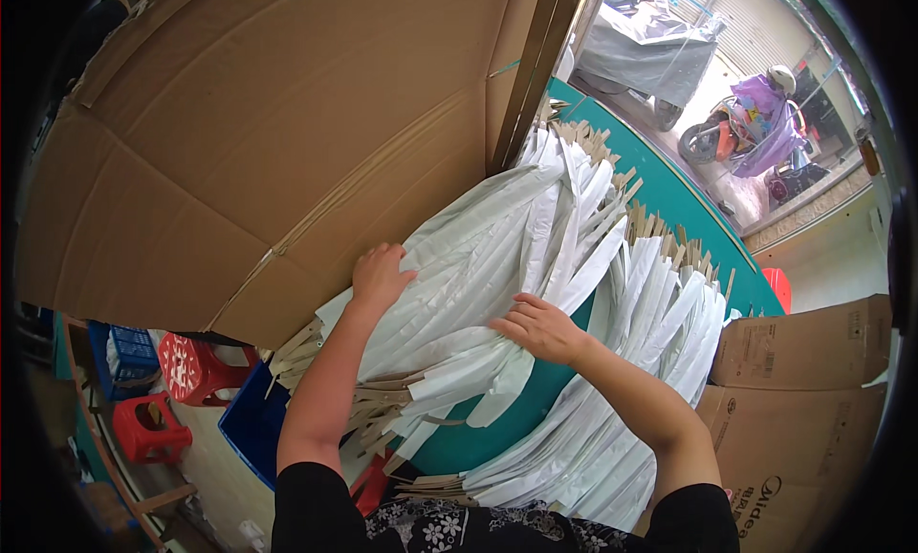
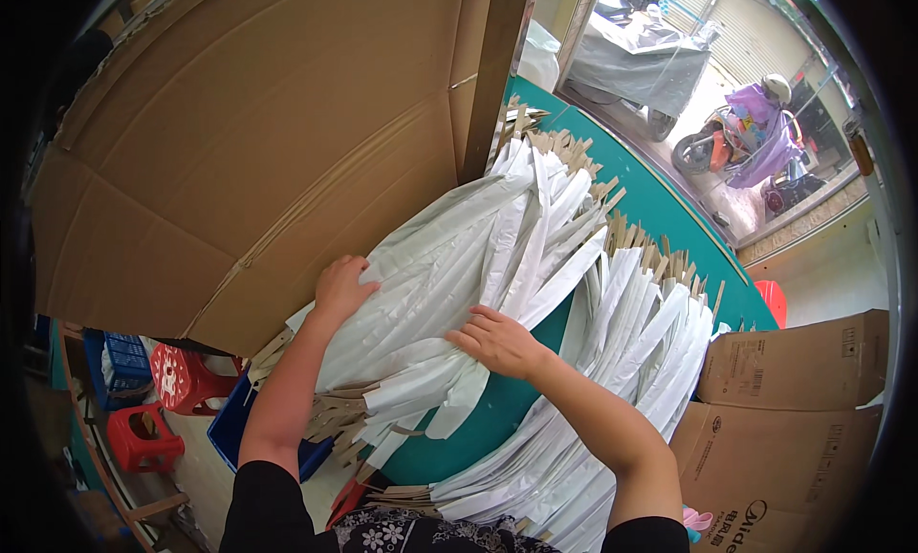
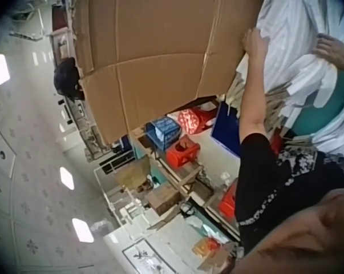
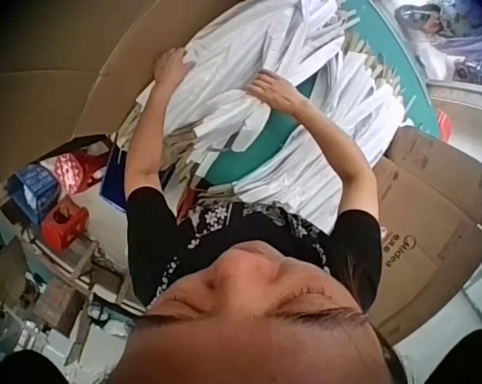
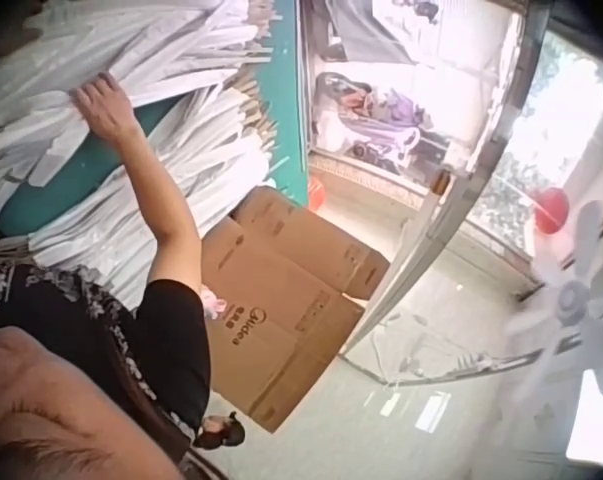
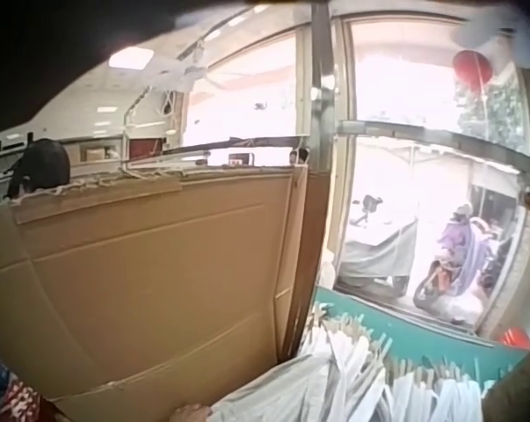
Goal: Organizing and sorting a large quantity of white fabric straps with metal tips on a workbench.
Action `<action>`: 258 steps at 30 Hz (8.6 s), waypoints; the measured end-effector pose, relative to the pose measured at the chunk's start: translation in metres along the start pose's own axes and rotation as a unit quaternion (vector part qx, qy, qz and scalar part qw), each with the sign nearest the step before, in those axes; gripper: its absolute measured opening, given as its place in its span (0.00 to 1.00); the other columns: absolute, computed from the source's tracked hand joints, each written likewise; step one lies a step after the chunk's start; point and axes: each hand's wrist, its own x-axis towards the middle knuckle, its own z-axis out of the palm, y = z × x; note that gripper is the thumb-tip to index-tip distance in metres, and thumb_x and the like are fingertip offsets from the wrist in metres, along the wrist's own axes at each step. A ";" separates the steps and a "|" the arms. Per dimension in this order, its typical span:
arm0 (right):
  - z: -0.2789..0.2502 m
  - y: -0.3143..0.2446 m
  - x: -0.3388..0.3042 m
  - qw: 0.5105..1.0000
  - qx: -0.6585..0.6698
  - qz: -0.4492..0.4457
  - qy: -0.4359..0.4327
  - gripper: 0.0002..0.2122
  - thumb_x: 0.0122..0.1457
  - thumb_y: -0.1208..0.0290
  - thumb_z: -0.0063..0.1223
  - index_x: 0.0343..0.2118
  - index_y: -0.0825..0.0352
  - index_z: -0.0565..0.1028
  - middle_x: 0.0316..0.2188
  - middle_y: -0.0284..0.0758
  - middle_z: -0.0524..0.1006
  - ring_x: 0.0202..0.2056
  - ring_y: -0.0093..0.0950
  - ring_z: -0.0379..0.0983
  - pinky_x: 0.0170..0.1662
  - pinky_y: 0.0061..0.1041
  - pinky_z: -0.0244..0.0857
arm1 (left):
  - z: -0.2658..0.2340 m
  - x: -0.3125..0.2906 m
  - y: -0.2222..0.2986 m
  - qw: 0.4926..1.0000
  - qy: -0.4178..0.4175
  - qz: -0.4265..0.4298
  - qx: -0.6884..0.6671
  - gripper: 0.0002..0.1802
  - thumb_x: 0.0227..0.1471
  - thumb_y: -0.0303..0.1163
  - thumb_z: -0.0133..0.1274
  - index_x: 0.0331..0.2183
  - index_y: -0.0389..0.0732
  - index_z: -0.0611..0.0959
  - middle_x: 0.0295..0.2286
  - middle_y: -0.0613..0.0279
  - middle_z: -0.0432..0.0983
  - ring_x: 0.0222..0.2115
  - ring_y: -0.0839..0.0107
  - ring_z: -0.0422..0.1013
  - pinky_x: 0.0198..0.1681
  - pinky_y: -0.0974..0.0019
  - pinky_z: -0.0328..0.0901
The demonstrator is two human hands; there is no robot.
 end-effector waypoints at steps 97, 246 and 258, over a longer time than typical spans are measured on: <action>-0.001 -0.007 -0.023 0.981 0.005 -0.093 -0.173 0.14 0.57 0.77 0.42 0.46 0.61 0.67 0.40 0.38 0.70 0.50 0.35 0.67 0.67 0.36 0.46 | 0.066 -0.132 0.032 0.978 0.206 -0.030 -0.009 0.25 0.36 0.32 0.66 0.41 0.41 0.78 0.35 0.60 0.73 0.40 0.57 0.68 0.45 0.58 0.61; 0.031 -0.021 -0.004 0.983 -0.129 -0.016 -0.127 0.04 0.52 0.71 0.45 0.32 0.58 0.67 0.28 0.27 0.69 0.30 0.26 0.69 0.43 0.27 0.62 | 0.055 -0.144 0.004 0.981 0.194 0.025 0.014 0.21 0.37 0.38 0.66 0.34 0.40 0.79 0.31 0.58 0.74 0.36 0.57 0.70 0.44 0.56 0.62; 0.068 -0.065 -0.015 0.995 -0.046 0.068 0.062 0.13 0.49 0.70 0.49 0.40 0.58 0.71 0.30 0.29 0.68 0.34 0.27 0.69 0.44 0.26 0.61 | 0.080 -0.180 0.038 0.963 -0.042 0.088 -0.250 0.17 0.41 0.32 0.62 0.37 0.40 0.80 0.34 0.59 0.75 0.41 0.57 0.70 0.45 0.55 0.61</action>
